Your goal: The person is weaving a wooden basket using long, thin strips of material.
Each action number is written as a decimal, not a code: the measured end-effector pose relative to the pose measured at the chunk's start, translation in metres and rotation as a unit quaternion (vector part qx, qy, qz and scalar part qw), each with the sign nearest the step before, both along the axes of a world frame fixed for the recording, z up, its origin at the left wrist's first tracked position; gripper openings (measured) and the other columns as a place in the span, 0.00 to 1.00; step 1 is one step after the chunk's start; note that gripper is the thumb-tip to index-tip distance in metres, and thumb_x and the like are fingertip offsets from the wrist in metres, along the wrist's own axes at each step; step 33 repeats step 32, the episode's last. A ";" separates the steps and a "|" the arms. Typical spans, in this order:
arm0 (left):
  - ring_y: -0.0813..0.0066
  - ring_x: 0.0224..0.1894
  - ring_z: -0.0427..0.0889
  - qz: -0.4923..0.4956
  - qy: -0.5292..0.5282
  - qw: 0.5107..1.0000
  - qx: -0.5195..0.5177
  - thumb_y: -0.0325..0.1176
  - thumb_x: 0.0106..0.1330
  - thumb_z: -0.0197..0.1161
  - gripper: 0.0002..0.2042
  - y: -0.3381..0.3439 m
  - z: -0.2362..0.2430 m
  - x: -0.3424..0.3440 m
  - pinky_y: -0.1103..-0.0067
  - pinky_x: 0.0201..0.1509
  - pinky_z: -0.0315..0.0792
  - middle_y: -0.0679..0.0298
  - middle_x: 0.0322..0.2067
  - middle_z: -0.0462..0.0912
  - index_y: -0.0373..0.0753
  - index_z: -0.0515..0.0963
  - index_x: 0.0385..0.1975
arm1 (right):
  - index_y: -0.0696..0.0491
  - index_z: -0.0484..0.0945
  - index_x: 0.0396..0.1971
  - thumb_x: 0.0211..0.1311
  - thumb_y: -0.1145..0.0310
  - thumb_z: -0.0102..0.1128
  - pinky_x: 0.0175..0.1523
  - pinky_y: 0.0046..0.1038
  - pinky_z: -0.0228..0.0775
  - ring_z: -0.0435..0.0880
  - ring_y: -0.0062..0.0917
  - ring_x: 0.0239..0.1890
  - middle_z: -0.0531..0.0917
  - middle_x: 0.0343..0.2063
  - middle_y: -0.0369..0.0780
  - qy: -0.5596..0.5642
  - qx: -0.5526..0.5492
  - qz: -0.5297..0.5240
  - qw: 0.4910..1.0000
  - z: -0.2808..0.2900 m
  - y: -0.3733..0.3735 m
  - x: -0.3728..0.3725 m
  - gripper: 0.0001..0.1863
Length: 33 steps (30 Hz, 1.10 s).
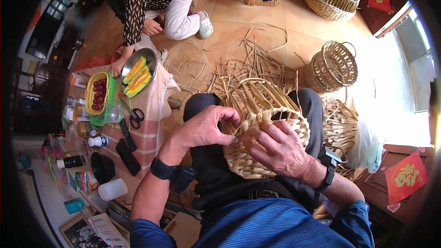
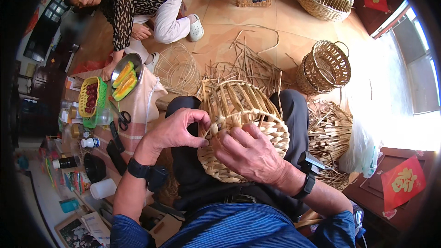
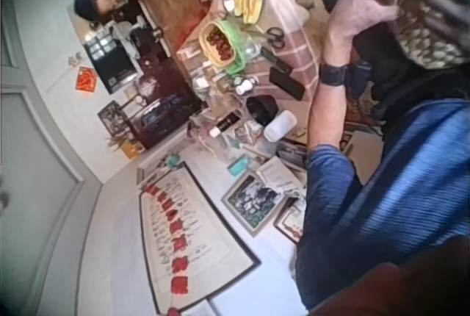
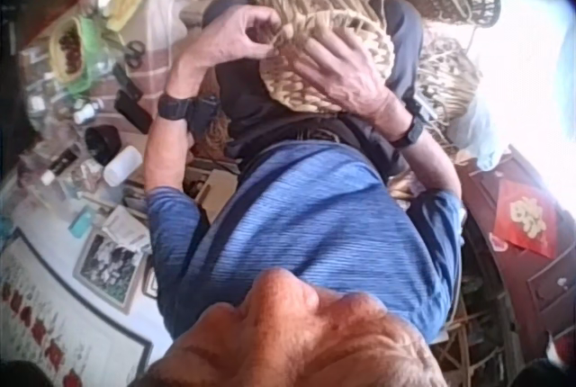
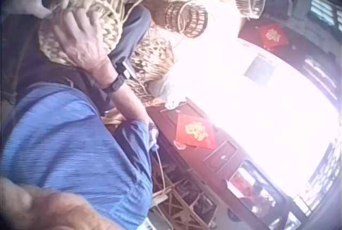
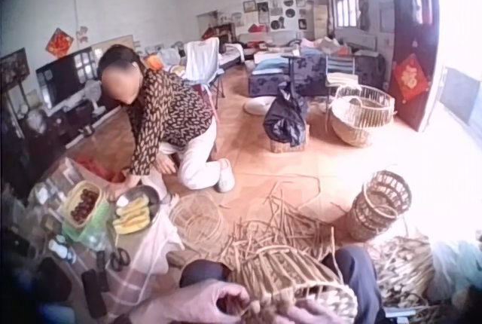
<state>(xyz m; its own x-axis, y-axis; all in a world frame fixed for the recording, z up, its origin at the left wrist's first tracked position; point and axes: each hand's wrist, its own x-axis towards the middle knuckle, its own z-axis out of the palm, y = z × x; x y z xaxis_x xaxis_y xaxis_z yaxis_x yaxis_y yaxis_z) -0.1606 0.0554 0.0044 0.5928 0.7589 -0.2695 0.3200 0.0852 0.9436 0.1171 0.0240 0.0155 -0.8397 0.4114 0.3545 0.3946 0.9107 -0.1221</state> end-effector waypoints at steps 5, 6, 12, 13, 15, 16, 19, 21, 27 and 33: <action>0.83 0.42 0.82 -0.006 -0.040 0.998 -0.041 0.29 0.58 0.82 0.19 0.004 -0.008 -0.001 0.79 0.50 0.78 0.69 0.38 0.87 0.32 0.82 0.46 | 0.53 0.85 0.48 0.55 0.64 0.67 0.44 0.35 0.70 0.77 0.31 0.43 0.76 0.42 0.39 0.076 -0.045 -0.027 0.996 -0.001 0.000 -0.025 0.20; 0.82 0.43 0.82 -0.011 -0.065 0.996 -0.057 0.29 0.58 0.82 0.19 0.005 -0.011 -0.003 0.79 0.51 0.78 0.69 0.39 0.87 0.32 0.82 0.46 | 0.53 0.85 0.48 0.55 0.64 0.67 0.44 0.35 0.70 0.77 0.31 0.43 0.76 0.42 0.39 0.076 -0.045 -0.025 0.996 -0.001 0.000 -0.026 0.20; 0.81 0.48 0.82 -0.065 -0.077 0.989 -0.111 0.28 0.58 0.84 0.21 0.019 -0.006 -0.008 0.78 0.57 0.77 0.68 0.43 0.86 0.33 0.81 0.47 | 0.58 0.84 0.47 0.59 0.66 0.65 0.44 0.36 0.73 0.77 0.34 0.42 0.74 0.40 0.41 0.095 -0.063 -0.063 0.992 0.005 -0.006 -0.028 0.18; 0.80 0.48 0.81 -0.083 -0.070 0.984 -0.142 0.29 0.57 0.85 0.22 0.022 -0.006 -0.008 0.77 0.60 0.75 0.69 0.43 0.85 0.34 0.80 0.47 | 0.58 0.84 0.47 0.59 0.66 0.65 0.44 0.36 0.73 0.77 0.34 0.42 0.74 0.40 0.41 0.092 -0.063 -0.060 0.992 0.007 -0.008 -0.028 0.18; 0.80 0.48 0.81 -0.093 -0.072 0.984 -0.137 0.29 0.57 0.85 0.23 0.024 -0.009 -0.010 0.77 0.59 0.75 0.69 0.44 0.85 0.34 0.80 0.48 | 0.58 0.83 0.45 0.60 0.67 0.64 0.45 0.36 0.73 0.77 0.34 0.43 0.74 0.38 0.41 0.054 -0.090 -0.083 0.991 0.012 -0.009 -0.033 0.15; 0.80 0.48 0.81 -0.104 -0.073 0.983 -0.131 0.29 0.57 0.85 0.23 0.025 -0.011 -0.010 0.77 0.59 0.76 0.68 0.44 0.84 0.34 0.79 0.48 | 0.58 0.83 0.45 0.60 0.67 0.64 0.45 0.36 0.73 0.77 0.34 0.43 0.74 0.38 0.41 0.052 -0.091 -0.083 0.991 0.016 -0.008 -0.034 0.15; 0.80 0.49 0.81 -0.124 -0.045 0.987 -0.089 0.27 0.56 0.85 0.24 0.025 -0.011 -0.009 0.77 0.59 0.76 0.68 0.43 0.84 0.34 0.78 0.49 | 0.51 0.83 0.44 0.58 0.70 0.63 0.42 0.37 0.72 0.78 0.33 0.39 0.74 0.34 0.38 0.042 -0.088 -0.083 0.992 0.025 -0.002 -0.043 0.13; 0.80 0.50 0.80 -0.117 -0.013 0.992 -0.053 0.27 0.56 0.84 0.24 0.023 -0.004 -0.005 0.77 0.60 0.75 0.68 0.44 0.83 0.35 0.78 0.49 | 0.50 0.83 0.44 0.58 0.70 0.63 0.42 0.38 0.72 0.78 0.33 0.38 0.75 0.33 0.37 0.058 -0.117 -0.075 0.989 0.024 0.005 -0.041 0.12; 0.80 0.54 0.79 -0.012 -0.074 0.996 -0.039 0.26 0.54 0.85 0.26 0.002 -0.013 -0.005 0.76 0.65 0.73 0.69 0.46 0.82 0.37 0.78 0.50 | 0.50 0.85 0.36 0.53 0.73 0.74 0.43 0.37 0.75 0.79 0.35 0.35 0.78 0.29 0.36 0.097 -0.214 -0.045 0.971 0.019 0.024 -0.031 0.10; 0.78 0.57 0.79 0.001 -0.090 0.994 -0.065 0.27 0.53 0.87 0.30 -0.004 -0.015 -0.007 0.75 0.67 0.72 0.68 0.51 0.82 0.38 0.77 0.54 | 0.48 0.84 0.39 0.59 0.72 0.73 0.45 0.38 0.75 0.79 0.35 0.36 0.78 0.30 0.36 0.120 -0.241 0.004 0.963 0.012 0.029 -0.022 0.09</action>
